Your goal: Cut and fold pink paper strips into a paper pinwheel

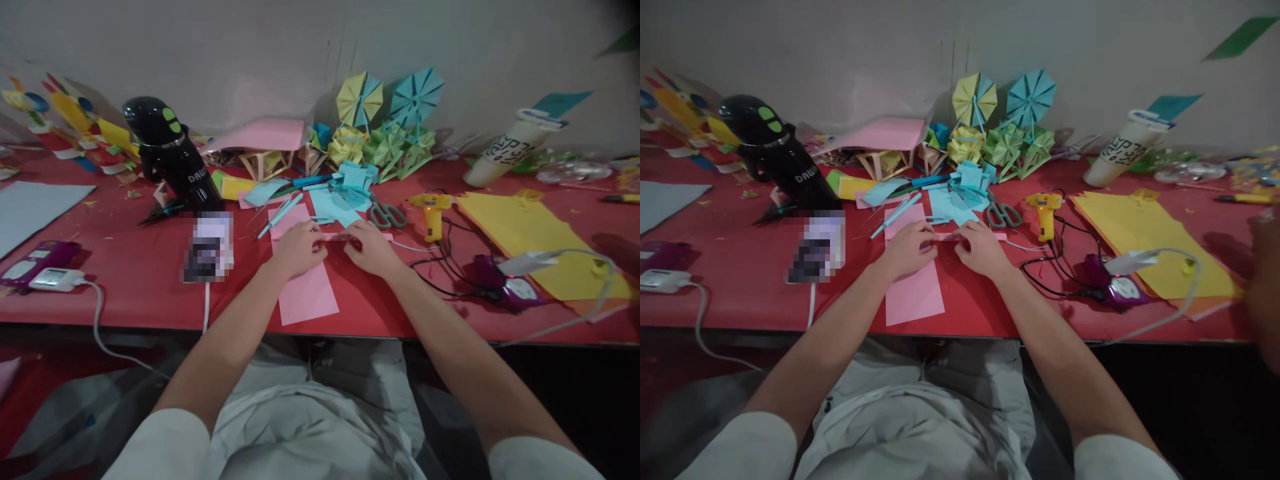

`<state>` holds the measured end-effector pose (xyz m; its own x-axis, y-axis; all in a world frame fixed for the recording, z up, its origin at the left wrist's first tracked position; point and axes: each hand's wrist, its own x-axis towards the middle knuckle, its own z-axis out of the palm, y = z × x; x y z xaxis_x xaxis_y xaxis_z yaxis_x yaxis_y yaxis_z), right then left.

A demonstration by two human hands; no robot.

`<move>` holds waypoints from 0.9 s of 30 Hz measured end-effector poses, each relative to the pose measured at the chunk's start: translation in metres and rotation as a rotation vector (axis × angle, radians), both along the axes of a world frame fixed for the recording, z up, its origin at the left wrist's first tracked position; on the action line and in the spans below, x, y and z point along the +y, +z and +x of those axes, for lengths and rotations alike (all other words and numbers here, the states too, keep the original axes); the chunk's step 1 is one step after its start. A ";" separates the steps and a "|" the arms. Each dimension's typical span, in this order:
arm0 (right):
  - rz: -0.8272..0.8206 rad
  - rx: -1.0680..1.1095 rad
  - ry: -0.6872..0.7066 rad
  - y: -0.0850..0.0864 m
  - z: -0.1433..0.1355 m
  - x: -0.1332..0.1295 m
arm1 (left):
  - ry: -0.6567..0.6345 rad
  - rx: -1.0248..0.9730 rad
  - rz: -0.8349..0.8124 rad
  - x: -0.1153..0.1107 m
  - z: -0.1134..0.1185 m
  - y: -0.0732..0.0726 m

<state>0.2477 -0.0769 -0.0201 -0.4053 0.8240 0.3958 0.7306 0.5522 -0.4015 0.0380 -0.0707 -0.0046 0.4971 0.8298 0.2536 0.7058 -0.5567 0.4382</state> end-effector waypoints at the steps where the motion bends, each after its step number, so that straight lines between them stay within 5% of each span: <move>1: 0.001 0.002 0.003 -0.001 0.000 0.000 | 0.002 -0.001 -0.004 0.000 0.000 0.000; 27: 0.019 -0.019 -0.004 -0.006 -0.002 -0.001 | -0.011 0.032 0.007 0.001 -0.001 0.000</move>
<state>0.2456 -0.0775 -0.0261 -0.4092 0.8183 0.4036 0.7404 0.5563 -0.3773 0.0367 -0.0698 -0.0048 0.5144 0.8223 0.2433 0.7131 -0.5678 0.4113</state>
